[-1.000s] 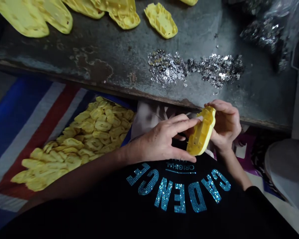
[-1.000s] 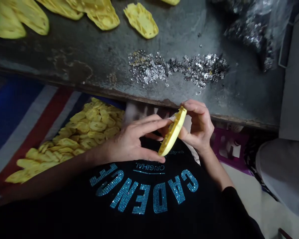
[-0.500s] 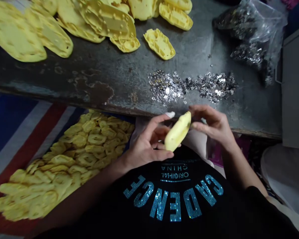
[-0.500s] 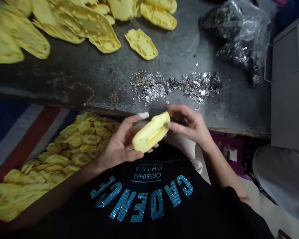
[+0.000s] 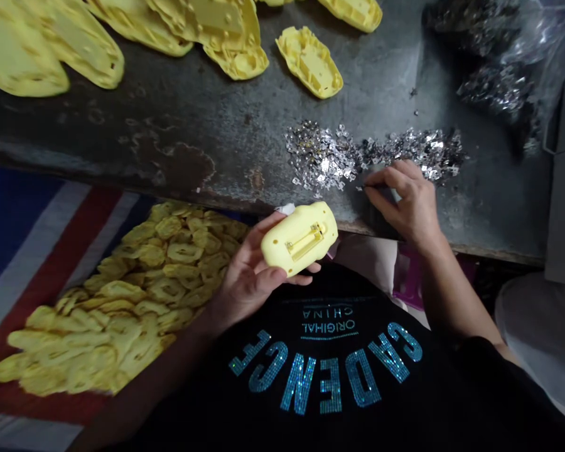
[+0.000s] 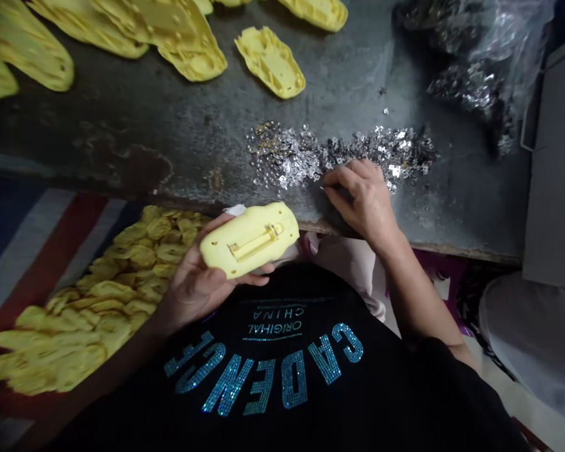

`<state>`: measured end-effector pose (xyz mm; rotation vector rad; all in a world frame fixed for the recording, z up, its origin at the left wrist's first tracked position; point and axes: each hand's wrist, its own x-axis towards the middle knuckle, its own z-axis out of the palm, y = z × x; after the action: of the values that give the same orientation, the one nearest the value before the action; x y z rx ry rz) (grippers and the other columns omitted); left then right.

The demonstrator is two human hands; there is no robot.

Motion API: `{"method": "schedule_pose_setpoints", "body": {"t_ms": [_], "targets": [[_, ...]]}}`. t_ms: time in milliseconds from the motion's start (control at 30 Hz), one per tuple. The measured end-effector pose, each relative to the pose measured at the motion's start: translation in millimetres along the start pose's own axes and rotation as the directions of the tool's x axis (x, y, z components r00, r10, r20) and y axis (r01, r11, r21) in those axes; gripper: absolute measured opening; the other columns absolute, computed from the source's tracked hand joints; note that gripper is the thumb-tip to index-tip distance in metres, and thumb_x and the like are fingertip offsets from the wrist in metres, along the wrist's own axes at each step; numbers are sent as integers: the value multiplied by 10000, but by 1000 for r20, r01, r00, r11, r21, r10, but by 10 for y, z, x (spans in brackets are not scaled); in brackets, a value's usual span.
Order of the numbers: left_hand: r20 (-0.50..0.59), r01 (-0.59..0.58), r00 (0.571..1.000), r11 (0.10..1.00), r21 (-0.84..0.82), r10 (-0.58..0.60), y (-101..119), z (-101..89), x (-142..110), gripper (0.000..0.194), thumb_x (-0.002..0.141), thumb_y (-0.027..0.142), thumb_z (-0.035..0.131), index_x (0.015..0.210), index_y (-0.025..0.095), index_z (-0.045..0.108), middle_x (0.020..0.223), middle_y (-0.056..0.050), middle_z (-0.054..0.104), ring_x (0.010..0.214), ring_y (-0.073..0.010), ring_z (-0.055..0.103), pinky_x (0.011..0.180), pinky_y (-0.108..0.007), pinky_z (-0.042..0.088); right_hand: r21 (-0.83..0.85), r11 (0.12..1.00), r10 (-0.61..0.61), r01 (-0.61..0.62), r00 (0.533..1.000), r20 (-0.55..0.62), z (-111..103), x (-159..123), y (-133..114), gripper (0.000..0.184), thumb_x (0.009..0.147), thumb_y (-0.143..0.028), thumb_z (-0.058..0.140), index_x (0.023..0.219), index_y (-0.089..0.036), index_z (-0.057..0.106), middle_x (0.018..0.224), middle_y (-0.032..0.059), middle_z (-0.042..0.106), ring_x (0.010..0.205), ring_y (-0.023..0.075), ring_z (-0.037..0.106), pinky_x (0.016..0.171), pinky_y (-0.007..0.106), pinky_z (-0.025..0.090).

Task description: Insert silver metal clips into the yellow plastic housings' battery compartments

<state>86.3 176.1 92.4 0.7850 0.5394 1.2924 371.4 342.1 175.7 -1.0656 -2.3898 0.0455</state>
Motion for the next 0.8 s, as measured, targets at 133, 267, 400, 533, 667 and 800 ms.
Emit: {"method": "schedule_pose_setpoints", "body": {"t_ms": [133,267,400,533,667,800], "targets": [[11,28,1000,1000,-5,-28,-36,55,39,760,953,398,948,1635,510,631,1631,-44,757,1051,-273,923,802,-318,798,37,999,-24,22,999,41,-167,-307,67,152,1081,-264,691,1068,-284,841,973,55,782,944,284,727,896,462,559],[18,44,999,998,42,-44,-76,89,91,761,965,456,931,1645,515,594,1616,-48,764,1028,-275,920,775,-334,801,88,994,60,-60,998,-1,-113,-441,117,172,1063,-262,718,1166,-280,854,1040,69,803,1006,295,749,929,470,593],[13,53,998,997,47,-54,-98,143,119,714,977,469,920,1620,499,609,1609,-39,773,999,-259,919,757,-325,797,129,989,76,-67,995,-64,-38,-432,115,103,1037,-272,763,1074,-273,859,1024,70,806,1004,299,753,942,477,615],[35,70,997,997,20,-71,-115,235,125,684,993,476,911,1606,496,609,1558,-24,802,1015,-255,923,762,-312,795,228,974,35,-12,995,-95,-145,-467,-104,79,1058,-290,793,1053,-306,870,1012,46,846,961,278,791,901,454,632],[55,124,990,991,48,-127,-117,313,129,860,916,562,972,1657,480,544,1622,-55,760,1002,-264,920,741,-314,792,430,902,-36,36,999,-8,-313,-538,-421,50,1076,-361,828,1082,-338,871,1000,5,881,890,239,821,837,409,676],[78,114,990,992,56,-118,-95,368,119,856,905,541,1002,1633,486,554,1649,-42,737,993,-249,920,739,-290,787,461,885,-70,59,998,6,-395,-563,-611,82,1088,-281,806,1102,-338,863,1016,3,882,910,231,830,852,401,697]]}}
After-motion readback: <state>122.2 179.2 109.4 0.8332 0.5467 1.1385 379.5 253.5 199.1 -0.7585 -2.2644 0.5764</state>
